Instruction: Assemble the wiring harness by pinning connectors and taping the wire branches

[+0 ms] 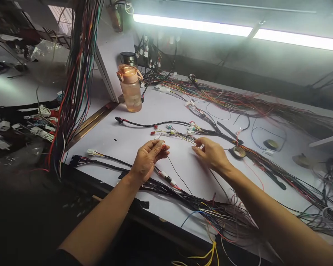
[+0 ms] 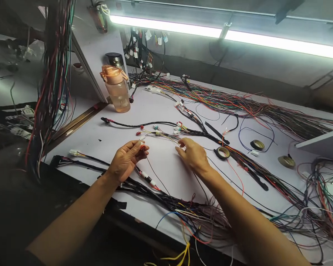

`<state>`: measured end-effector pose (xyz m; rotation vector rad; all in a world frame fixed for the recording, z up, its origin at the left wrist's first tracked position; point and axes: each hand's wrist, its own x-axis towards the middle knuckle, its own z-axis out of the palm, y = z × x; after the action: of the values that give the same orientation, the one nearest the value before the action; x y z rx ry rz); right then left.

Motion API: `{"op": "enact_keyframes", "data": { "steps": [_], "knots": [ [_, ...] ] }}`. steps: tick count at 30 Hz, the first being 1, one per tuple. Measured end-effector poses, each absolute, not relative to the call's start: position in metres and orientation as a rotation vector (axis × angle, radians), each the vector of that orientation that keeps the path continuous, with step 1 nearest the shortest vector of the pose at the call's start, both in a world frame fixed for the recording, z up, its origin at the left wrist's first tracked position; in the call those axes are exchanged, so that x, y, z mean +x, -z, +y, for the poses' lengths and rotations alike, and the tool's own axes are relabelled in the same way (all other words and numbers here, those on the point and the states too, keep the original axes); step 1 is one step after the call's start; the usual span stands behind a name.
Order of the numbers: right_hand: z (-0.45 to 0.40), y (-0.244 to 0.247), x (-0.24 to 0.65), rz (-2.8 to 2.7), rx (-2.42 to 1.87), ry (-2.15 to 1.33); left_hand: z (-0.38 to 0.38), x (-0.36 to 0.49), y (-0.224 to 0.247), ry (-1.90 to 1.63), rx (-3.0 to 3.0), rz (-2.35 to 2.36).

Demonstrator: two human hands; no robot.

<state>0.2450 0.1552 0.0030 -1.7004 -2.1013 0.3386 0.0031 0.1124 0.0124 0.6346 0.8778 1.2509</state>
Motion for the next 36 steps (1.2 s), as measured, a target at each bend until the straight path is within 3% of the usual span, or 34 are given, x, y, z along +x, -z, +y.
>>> {"op": "enact_keyframes", "data": {
  "steps": [6,13,28,36],
  "knots": [
    [0.133,-0.005,0.233,-2.200,-1.632,-0.455,0.112,0.001,-0.013,-1.303,0.561,0.887],
    [0.135,-0.001,0.243,-2.113,-1.886,-0.200,0.110,0.002,-0.014,-1.253,0.568,0.927],
    [0.099,-0.024,0.285,-2.426,-1.871,-0.478,0.115,0.002,-0.010,-1.276,0.510,0.963],
    [0.088,-0.018,0.302,-2.524,-1.766,-0.252,0.120,0.002,-0.004,-1.382,0.541,0.940]
  ]
}}
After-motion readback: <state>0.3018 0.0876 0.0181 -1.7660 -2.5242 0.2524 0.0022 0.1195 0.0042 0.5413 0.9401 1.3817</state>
